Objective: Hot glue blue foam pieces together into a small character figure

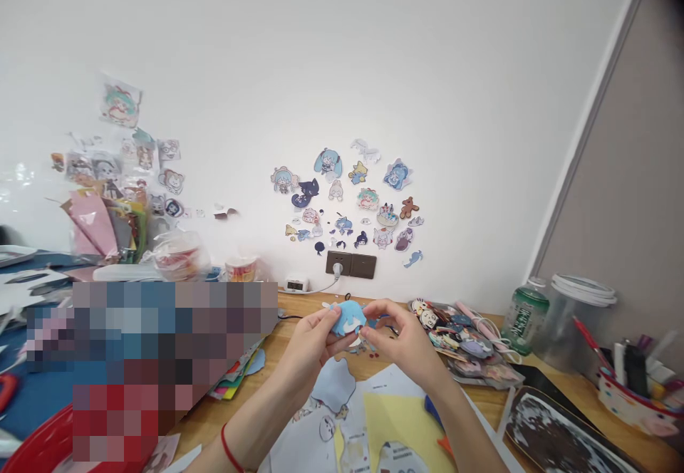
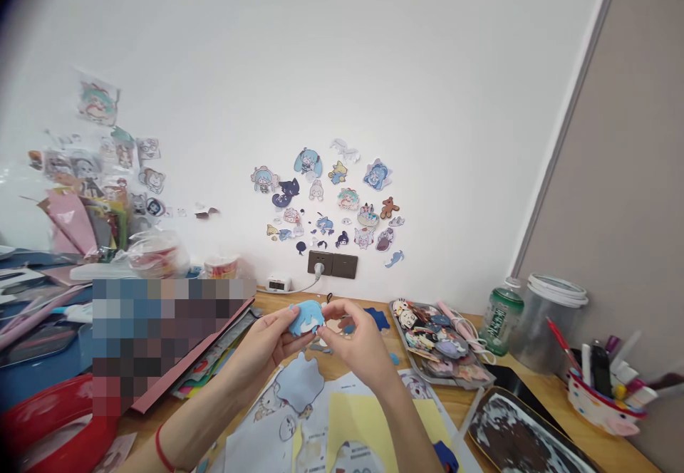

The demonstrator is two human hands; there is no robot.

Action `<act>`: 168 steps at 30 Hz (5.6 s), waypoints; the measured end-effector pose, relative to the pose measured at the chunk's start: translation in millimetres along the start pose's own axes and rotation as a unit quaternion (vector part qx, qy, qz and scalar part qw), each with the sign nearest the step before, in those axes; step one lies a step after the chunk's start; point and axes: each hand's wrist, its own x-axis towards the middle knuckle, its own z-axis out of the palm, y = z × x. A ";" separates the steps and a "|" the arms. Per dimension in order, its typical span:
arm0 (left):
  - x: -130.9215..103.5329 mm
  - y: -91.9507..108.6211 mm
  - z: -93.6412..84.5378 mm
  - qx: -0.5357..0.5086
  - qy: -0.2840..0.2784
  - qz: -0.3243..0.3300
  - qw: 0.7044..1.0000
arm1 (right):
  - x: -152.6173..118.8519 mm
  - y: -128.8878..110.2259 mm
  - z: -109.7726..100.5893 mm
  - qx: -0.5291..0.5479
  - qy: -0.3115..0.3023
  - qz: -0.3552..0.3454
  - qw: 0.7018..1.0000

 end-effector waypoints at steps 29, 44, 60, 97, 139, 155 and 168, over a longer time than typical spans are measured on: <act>1.9 1.1 -0.5 -0.031 -0.002 -0.011 0.999 | -0.8 8.0 5.7 0.009 -0.018 0.017 1.000; 4.3 -2.2 -4.4 -0.028 -0.013 -0.013 0.999 | 0.1 5.2 6.5 -0.076 0.029 -0.023 0.996; 4.7 -2.4 -5.0 -0.027 -0.011 0.005 1.000 | 2.1 5.3 7.0 -0.037 0.028 -0.055 0.997; 10.9 -11.0 -9.7 0.001 -0.002 0.011 1.000 | 0.8 10.2 10.7 -0.031 0.033 -0.055 0.997; 8.1 -9.8 -1.9 0.073 0.013 0.068 0.995 | -2.8 2.4 15.3 -0.121 0.058 -0.056 0.989; 7.0 -8.7 -0.6 0.088 -0.003 0.060 0.994 | 1.4 14.8 12.9 -0.147 0.086 -0.135 0.976; 8.9 -9.5 -4.2 0.104 -0.001 0.069 0.992 | 1.7 14.4 14.0 -0.012 0.109 -0.019 0.994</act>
